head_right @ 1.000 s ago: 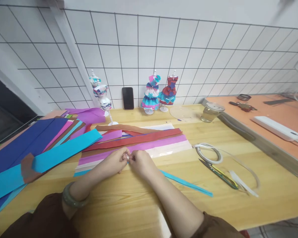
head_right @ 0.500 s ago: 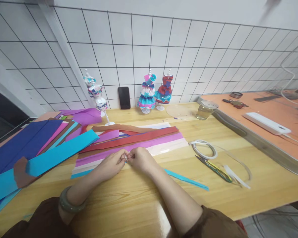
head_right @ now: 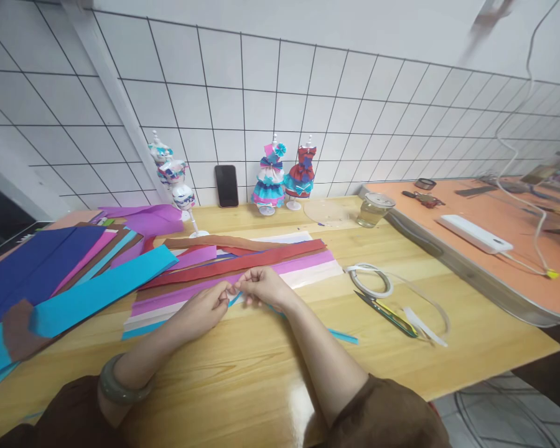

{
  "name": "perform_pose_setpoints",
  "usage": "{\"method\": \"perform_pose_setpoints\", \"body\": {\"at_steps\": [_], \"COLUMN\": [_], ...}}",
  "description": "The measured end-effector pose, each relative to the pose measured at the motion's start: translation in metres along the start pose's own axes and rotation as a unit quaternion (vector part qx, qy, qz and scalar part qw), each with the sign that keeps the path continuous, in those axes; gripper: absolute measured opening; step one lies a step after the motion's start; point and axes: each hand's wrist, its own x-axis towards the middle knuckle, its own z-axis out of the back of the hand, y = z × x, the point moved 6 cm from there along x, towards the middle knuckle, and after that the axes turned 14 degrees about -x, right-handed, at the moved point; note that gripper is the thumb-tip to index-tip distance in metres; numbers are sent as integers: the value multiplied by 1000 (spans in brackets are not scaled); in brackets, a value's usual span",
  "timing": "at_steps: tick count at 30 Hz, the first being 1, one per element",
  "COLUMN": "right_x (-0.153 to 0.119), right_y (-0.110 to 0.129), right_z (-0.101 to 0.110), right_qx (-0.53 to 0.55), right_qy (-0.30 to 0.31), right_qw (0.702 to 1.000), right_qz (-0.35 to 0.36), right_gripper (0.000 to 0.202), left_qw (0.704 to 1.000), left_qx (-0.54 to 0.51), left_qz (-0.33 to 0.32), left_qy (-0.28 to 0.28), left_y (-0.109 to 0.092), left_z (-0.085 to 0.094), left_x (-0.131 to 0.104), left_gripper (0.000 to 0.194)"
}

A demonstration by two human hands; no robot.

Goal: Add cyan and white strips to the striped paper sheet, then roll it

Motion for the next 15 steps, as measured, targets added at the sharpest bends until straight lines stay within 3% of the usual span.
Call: {"method": "perform_pose_setpoints", "body": {"at_steps": [7, 15], "right_x": [1, -8], "right_y": [-5, 3], "right_z": [14, 28], "right_qx": [65, 88], "right_qy": [-33, 6], "right_qw": [997, 995], "right_qz": [-10, -34], "right_gripper": [35, 34], "left_qw": [1000, 999], "left_qx": [-28, -49], "left_qz": [12, -4], "left_qy": [6, 1], "left_y": [-2, -3], "left_z": [2, 3], "left_x": [-1, -4], "left_gripper": [26, 25]}}
